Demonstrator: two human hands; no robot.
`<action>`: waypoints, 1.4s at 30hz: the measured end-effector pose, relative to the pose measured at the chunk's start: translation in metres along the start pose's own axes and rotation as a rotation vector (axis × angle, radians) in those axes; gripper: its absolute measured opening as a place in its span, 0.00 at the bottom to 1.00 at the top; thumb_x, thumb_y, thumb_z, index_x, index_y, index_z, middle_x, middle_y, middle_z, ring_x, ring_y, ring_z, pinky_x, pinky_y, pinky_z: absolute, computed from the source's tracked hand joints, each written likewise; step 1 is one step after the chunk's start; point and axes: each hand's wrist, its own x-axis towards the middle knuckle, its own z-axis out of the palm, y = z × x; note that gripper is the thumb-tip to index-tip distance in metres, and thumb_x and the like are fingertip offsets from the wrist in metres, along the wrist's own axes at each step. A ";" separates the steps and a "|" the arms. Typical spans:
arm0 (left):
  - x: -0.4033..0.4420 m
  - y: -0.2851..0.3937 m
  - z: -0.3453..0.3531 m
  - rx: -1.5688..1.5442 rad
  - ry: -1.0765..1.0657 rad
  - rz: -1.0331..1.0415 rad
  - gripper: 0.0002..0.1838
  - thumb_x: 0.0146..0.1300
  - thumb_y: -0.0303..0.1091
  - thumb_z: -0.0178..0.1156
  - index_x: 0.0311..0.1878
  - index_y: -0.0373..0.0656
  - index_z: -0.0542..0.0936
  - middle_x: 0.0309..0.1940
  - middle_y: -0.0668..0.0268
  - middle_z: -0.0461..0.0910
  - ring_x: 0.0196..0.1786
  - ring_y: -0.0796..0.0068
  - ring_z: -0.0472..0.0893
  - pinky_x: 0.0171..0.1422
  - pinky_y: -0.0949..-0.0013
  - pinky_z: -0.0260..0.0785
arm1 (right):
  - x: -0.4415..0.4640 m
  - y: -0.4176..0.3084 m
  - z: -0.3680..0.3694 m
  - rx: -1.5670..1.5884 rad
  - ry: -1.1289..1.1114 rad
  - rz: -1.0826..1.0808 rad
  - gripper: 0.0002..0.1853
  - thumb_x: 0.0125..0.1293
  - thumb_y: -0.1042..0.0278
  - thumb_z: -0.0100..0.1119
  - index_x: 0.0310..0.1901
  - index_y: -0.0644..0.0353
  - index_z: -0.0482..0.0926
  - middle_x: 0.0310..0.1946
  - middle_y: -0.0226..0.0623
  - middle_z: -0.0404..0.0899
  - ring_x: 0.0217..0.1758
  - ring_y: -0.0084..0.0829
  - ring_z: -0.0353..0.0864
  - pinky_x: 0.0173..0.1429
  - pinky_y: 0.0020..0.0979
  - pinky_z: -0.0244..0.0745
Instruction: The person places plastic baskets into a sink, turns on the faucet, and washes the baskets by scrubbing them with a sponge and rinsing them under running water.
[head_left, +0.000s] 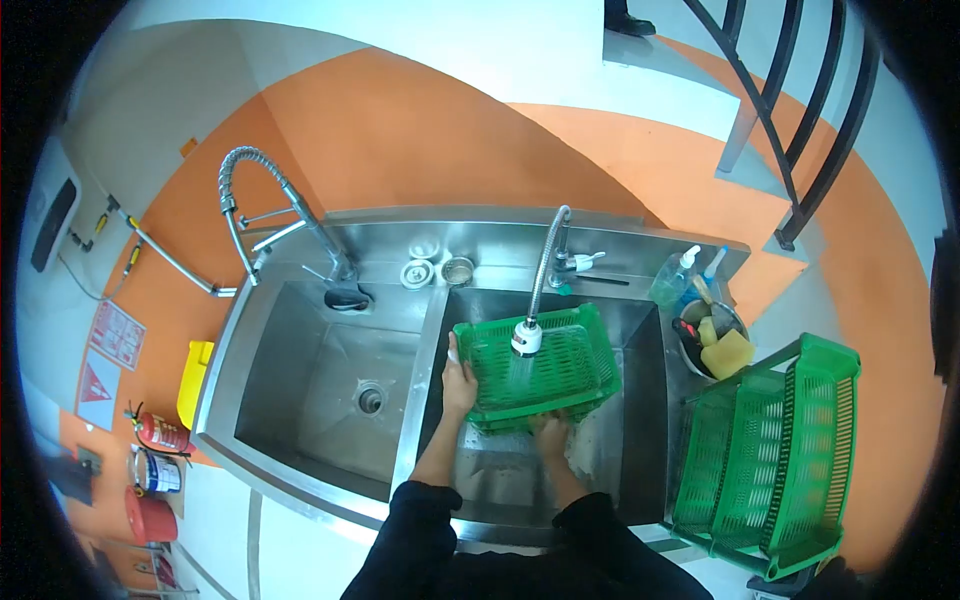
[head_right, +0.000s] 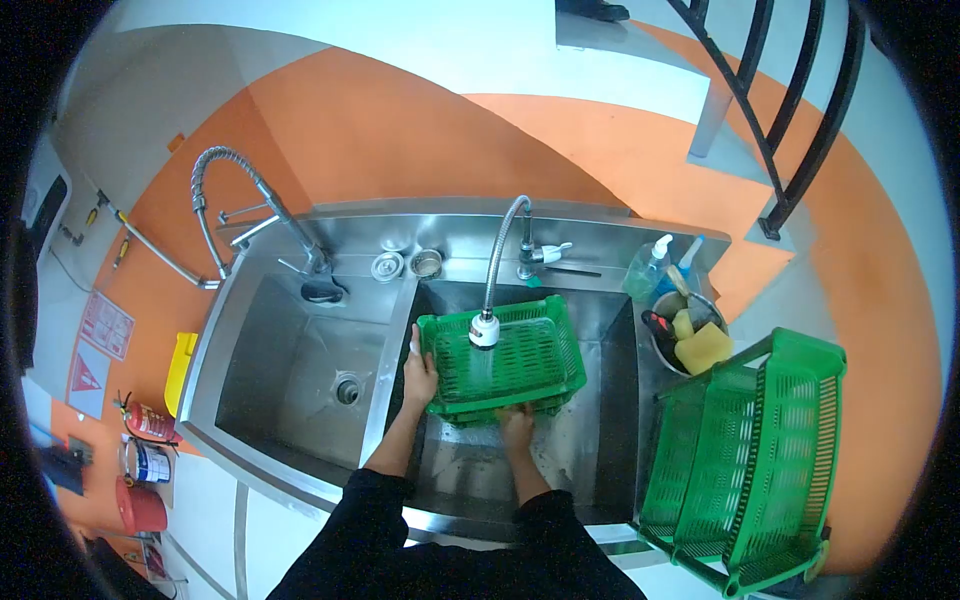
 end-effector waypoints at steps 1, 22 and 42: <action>-0.001 0.003 -0.001 -0.007 0.012 0.018 0.35 0.59 0.19 0.45 0.69 0.44 0.46 0.53 0.38 0.67 0.54 0.39 0.69 0.57 0.54 0.63 | -0.004 -0.014 0.014 0.059 -0.074 -0.008 0.10 0.55 0.71 0.53 0.37 0.66 0.78 0.37 0.53 0.75 0.41 0.50 0.74 0.45 0.43 0.71; -0.005 0.010 -0.003 0.106 -0.022 0.009 0.39 0.55 0.15 0.44 0.69 0.44 0.43 0.56 0.40 0.64 0.52 0.41 0.70 0.55 0.53 0.65 | -0.014 -0.021 0.025 -0.458 -0.261 -0.094 0.10 0.54 0.70 0.54 0.37 0.65 0.77 0.40 0.44 0.75 0.39 0.40 0.77 0.36 0.36 0.77; 0.013 -0.013 0.001 0.246 -0.142 -0.120 0.44 0.48 0.16 0.49 0.69 0.40 0.40 0.55 0.42 0.66 0.52 0.43 0.72 0.55 0.52 0.66 | -0.023 -0.027 0.069 -0.152 -0.341 -0.026 0.09 0.57 0.74 0.47 0.31 0.65 0.79 0.39 0.52 0.77 0.39 0.47 0.79 0.41 0.41 0.77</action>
